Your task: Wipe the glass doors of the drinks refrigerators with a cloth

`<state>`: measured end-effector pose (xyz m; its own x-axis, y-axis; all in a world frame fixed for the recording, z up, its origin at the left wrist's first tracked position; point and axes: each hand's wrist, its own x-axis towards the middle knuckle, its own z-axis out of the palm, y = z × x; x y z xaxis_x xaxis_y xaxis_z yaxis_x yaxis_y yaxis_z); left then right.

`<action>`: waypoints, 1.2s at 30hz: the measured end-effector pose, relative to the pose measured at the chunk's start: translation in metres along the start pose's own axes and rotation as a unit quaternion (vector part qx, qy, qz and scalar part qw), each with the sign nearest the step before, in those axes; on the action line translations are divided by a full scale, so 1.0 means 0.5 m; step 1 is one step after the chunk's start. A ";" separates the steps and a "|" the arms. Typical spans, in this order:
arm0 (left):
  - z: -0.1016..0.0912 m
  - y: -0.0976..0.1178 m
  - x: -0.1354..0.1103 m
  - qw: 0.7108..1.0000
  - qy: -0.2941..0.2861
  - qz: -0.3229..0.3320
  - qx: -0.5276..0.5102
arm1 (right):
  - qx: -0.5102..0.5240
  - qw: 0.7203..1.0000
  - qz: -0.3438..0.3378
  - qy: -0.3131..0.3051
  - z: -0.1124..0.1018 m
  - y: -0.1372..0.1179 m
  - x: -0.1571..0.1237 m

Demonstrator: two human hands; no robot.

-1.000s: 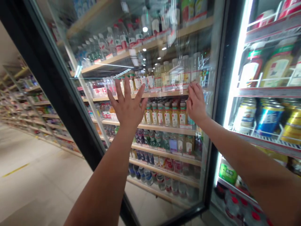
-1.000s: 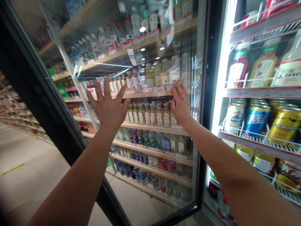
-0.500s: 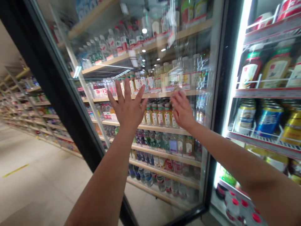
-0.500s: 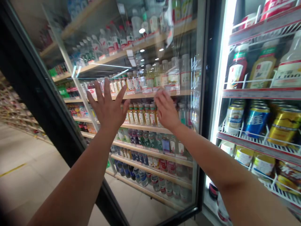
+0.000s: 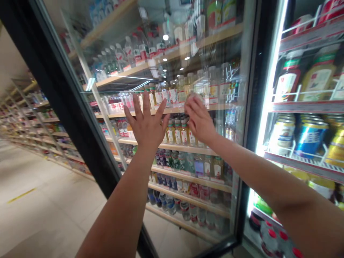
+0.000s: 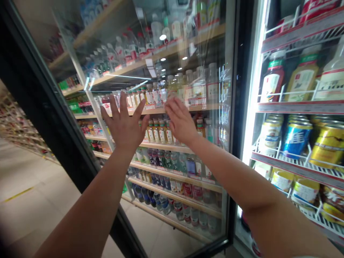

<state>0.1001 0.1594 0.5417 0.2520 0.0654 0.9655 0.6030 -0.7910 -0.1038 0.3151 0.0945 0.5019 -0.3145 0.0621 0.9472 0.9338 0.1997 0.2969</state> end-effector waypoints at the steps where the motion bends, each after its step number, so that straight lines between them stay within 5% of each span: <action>1: -0.001 0.000 -0.001 1.000 0.000 0.002 0.003 | 0.012 0.999 -0.035 -0.040 0.010 -0.027 -0.016; 4: -0.005 0.003 -0.003 1.000 0.004 0.009 -0.001 | 0.025 0.977 -0.158 -0.141 0.022 -0.071 -0.057; 6: -0.008 0.005 -0.004 1.000 0.007 0.009 -0.001 | 0.016 0.968 -0.197 -0.155 0.014 -0.059 -0.052; 11: -0.011 0.008 -0.004 1.000 0.004 0.009 0.009 | 0.000 0.999 -0.027 -0.033 -0.003 -0.002 0.018; 13: -0.012 0.008 -0.004 1.000 0.001 0.008 0.001 | 0.011 1.000 -0.012 -0.023 0.005 -0.014 0.009; 19: -0.011 0.004 -0.003 1.000 -0.011 -0.008 -0.011 | 0.034 0.963 -0.215 -0.158 0.003 -0.039 -0.071; 25: -0.011 0.002 -0.003 1.000 -0.020 -0.008 -0.023 | -0.017 0.999 -0.035 -0.024 -0.035 0.024 -0.043; 31: -0.007 0.000 -0.001 0.999 -0.024 -0.011 -0.023 | 0.021 0.973 -0.175 -0.151 -0.027 0.000 -0.101; 36: -0.004 0.000 0.000 1.000 -0.026 -0.017 -0.004 | -0.033 0.999 -0.022 -0.023 -0.051 0.055 -0.070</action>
<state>0.0987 0.1585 0.5423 0.2716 0.1236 0.9544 0.6064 -0.7921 -0.0700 0.3562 0.0730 0.4803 -0.3609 0.1002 0.9272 0.9279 0.1385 0.3462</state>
